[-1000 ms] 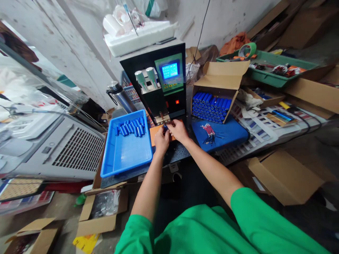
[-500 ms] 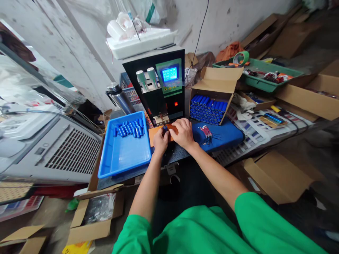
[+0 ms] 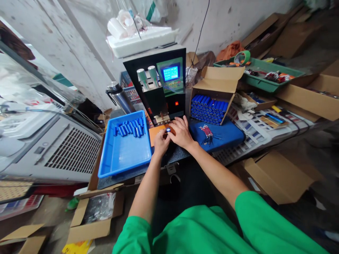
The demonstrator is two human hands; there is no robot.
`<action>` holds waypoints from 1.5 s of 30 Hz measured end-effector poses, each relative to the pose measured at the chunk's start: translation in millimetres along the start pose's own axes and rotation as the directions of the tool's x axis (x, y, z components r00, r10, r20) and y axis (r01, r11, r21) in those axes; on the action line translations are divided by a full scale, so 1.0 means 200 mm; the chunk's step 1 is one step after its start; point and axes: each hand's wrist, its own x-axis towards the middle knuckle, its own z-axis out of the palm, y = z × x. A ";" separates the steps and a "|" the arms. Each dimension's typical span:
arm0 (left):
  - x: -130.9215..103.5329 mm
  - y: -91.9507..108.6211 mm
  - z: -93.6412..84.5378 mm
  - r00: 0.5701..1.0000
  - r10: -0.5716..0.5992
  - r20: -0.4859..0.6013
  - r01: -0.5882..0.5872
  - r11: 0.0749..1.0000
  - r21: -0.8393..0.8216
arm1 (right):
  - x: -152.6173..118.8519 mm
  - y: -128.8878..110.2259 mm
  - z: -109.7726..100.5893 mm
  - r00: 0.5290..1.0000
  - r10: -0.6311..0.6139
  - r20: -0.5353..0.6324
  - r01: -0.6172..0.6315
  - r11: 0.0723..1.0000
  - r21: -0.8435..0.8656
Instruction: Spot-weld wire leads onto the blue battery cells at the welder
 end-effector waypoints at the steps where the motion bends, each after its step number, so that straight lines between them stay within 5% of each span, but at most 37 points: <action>1: 0.00 0.00 0.00 1.000 0.004 0.004 -0.004 1.000 -0.005 | 0.00 0.00 0.00 1.000 -0.004 0.002 0.004 1.000 0.002; 9: 0.01 0.01 0.00 0.999 0.040 0.012 -0.040 0.998 0.042 | 0.01 0.00 -0.01 0.996 -0.028 0.084 0.028 1.000 0.000; 17: 0.02 -0.01 -0.01 1.000 -0.009 0.003 0.009 1.000 -0.026 | 0.03 0.00 -0.04 0.986 0.125 0.111 -0.115 0.989 -0.096; 22: 0.04 -0.01 -0.02 1.000 -0.009 -0.014 0.010 0.999 0.033 | 0.03 0.24 -0.17 0.957 0.237 -0.169 -0.248 0.968 -0.047; 28: 0.05 0.02 -0.03 0.999 0.023 -0.038 -0.018 0.992 0.126 | 0.12 0.67 -0.38 0.825 0.207 -0.526 -0.315 0.941 -0.123; 35: 0.05 0.03 -0.03 0.997 0.051 -0.064 -0.040 0.985 0.168 | 0.22 0.90 -0.33 0.881 0.255 -0.399 -0.364 0.903 -0.226; 45: 0.06 0.05 -0.02 0.999 0.013 -0.034 -0.006 0.980 0.201 | 0.23 0.91 -0.39 0.904 0.267 -0.334 -0.359 0.898 -0.255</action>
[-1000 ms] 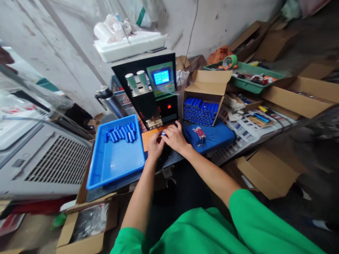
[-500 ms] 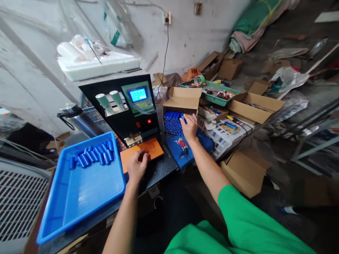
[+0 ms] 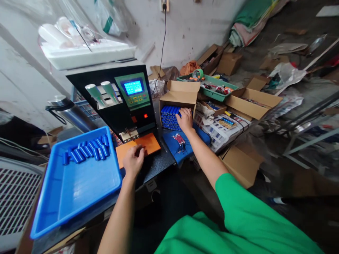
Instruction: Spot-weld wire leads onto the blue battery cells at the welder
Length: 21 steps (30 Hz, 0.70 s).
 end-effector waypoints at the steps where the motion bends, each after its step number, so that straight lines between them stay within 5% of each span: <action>1: 0.00 0.00 0.00 1.000 -0.004 0.005 0.004 1.000 -0.013 | -0.02 -0.01 -0.02 1.000 -0.019 -0.010 0.019 1.000 0.024; 4: 0.00 0.00 0.00 1.000 -0.005 0.009 0.006 0.999 -0.049 | -0.13 -0.05 -0.08 0.997 -0.072 -0.016 0.073 0.991 0.114; 7: 0.00 -0.01 0.01 1.000 -0.001 0.002 0.001 0.999 -0.045 | -0.25 -0.04 -0.10 0.989 0.009 0.151 -0.029 0.991 0.130; 12: 0.00 -0.01 0.02 1.000 -0.009 0.002 0.009 0.999 -0.041 | -0.33 -0.03 -0.05 0.820 0.167 0.548 -0.150 0.986 -0.076; 21: -0.01 -0.01 0.01 1.000 0.013 -0.002 -0.013 1.000 -0.014 | -0.33 -0.18 -0.02 0.743 0.202 0.638 -0.051 0.968 -0.247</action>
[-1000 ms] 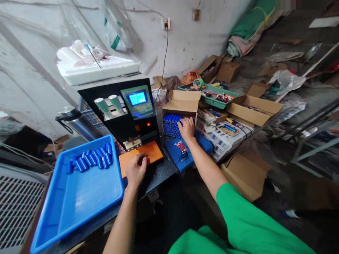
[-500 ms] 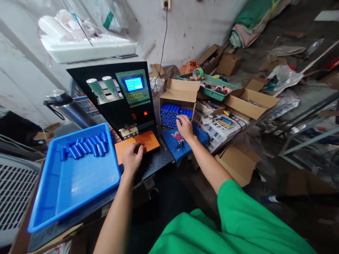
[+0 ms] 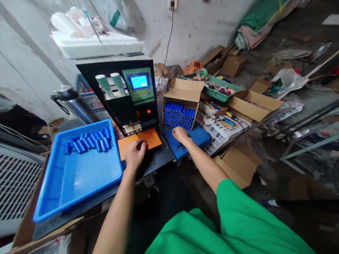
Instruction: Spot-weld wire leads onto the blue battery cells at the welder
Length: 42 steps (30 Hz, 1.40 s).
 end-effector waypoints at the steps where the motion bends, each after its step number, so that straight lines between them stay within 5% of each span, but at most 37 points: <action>1: 0.00 0.00 0.00 1.000 0.002 -0.001 -0.002 1.000 0.003 | 0.00 -0.01 0.00 1.000 0.015 0.011 -0.015 1.000 -0.001; 6: 0.00 -0.01 0.01 1.000 -0.014 0.008 0.014 1.000 0.002 | 0.03 0.01 0.02 0.999 0.042 -0.017 -0.041 0.996 0.082; 10: 0.00 -0.01 0.01 1.000 -0.004 0.004 0.004 1.000 0.012 | 0.07 0.08 0.05 0.985 0.126 -0.119 -0.070 0.917 0.393; 16: 0.00 0.00 0.01 1.000 -0.013 0.000 0.013 1.000 0.011 | 0.10 0.15 0.01 0.955 0.265 -0.137 0.023 0.392 0.920; 19: 0.00 0.00 0.01 1.000 -0.007 0.005 0.007 1.000 0.000 | 0.10 0.14 -0.01 0.945 0.317 -0.079 0.039 0.131 0.991; 22: 0.01 -0.01 0.01 1.000 -0.015 0.010 0.015 1.000 -0.018 | 0.10 0.13 -0.02 0.932 0.340 -0.122 0.127 0.008 0.992; 30: 0.02 -0.03 0.01 0.997 -0.055 0.051 0.059 0.996 -0.072 | 0.06 0.14 -0.02 0.904 0.370 -0.213 0.143 0.209 0.968; 35: 0.02 -0.02 0.01 0.997 -0.052 0.059 0.057 0.995 -0.082 | 0.03 0.19 -0.06 0.886 0.346 -0.308 0.035 0.612 0.790; 37: 0.02 -0.02 0.01 0.997 -0.050 0.066 0.056 0.995 -0.087 | 0.01 0.19 -0.08 0.845 0.390 -0.366 0.091 0.569 0.817; 39: 0.02 -0.02 0.01 0.997 -0.045 0.070 0.050 0.996 -0.078 | 0.00 0.18 -0.10 0.821 0.422 -0.385 0.202 0.416 0.887; 42: 0.03 -0.03 0.00 0.996 -0.053 0.065 0.058 0.995 -0.077 | -0.02 0.11 -0.14 0.854 0.414 -0.314 0.279 0.146 0.949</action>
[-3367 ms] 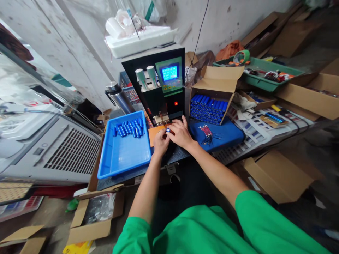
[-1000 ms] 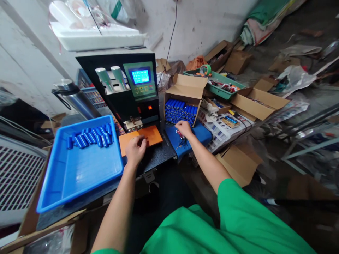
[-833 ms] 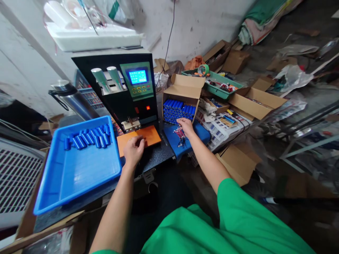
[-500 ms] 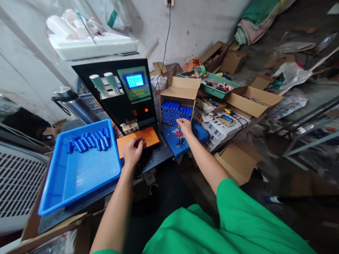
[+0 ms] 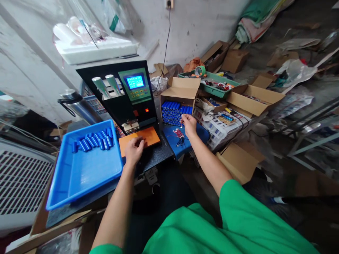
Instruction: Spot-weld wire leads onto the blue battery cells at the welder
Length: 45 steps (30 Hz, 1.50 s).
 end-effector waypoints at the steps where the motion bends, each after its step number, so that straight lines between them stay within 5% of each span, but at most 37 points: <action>1: 0.00 0.00 0.00 1.000 -0.005 -0.004 0.005 1.000 -0.017 | -0.02 -0.02 0.02 0.999 0.035 0.016 -0.036 0.997 0.071; 7: -0.16 0.18 0.01 0.999 -0.031 -0.039 0.021 0.968 -0.250 | -0.26 -0.08 0.20 0.977 0.161 0.136 -0.194 0.942 0.275; 14: -0.37 0.39 0.08 0.991 0.111 -0.080 -0.119 0.987 -0.104 | -0.61 -0.03 0.41 0.948 0.215 0.235 -0.263 0.944 0.199; 19: -0.40 0.35 0.06 0.993 0.029 -0.118 -0.035 0.998 -0.049 | -0.72 -0.01 0.49 0.939 0.222 0.264 -0.277 0.941 0.196; 23: -0.42 0.31 0.02 0.984 -0.117 -0.133 0.075 0.956 -0.284 | -0.76 -0.01 0.49 0.914 0.262 0.310 -0.326 0.928 0.179; 28: -0.39 0.24 -0.05 0.977 -0.211 -0.028 0.168 0.847 -0.505 | -0.79 -0.01 0.46 0.804 0.325 0.498 -0.425 0.900 0.099; 31: -0.36 0.21 -0.11 0.982 -0.188 0.030 0.177 0.838 -0.516 | -0.81 -0.01 0.45 0.708 0.250 0.660 -0.353 0.935 0.025; 40: -0.36 0.18 -0.26 0.977 -0.117 0.180 0.176 0.915 -0.363 | -0.78 -0.01 0.44 0.614 0.147 0.776 -0.106 0.989 -0.103; 42: -0.33 0.15 -0.31 0.976 -0.136 0.168 0.185 0.927 -0.327 | -0.76 0.01 0.45 0.622 0.126 0.773 -0.079 0.992 -0.098; 45: -0.23 0.07 -0.41 0.979 -0.200 0.036 0.203 0.946 -0.251 | -0.71 0.03 0.50 0.705 0.102 0.702 -0.080 0.995 -0.064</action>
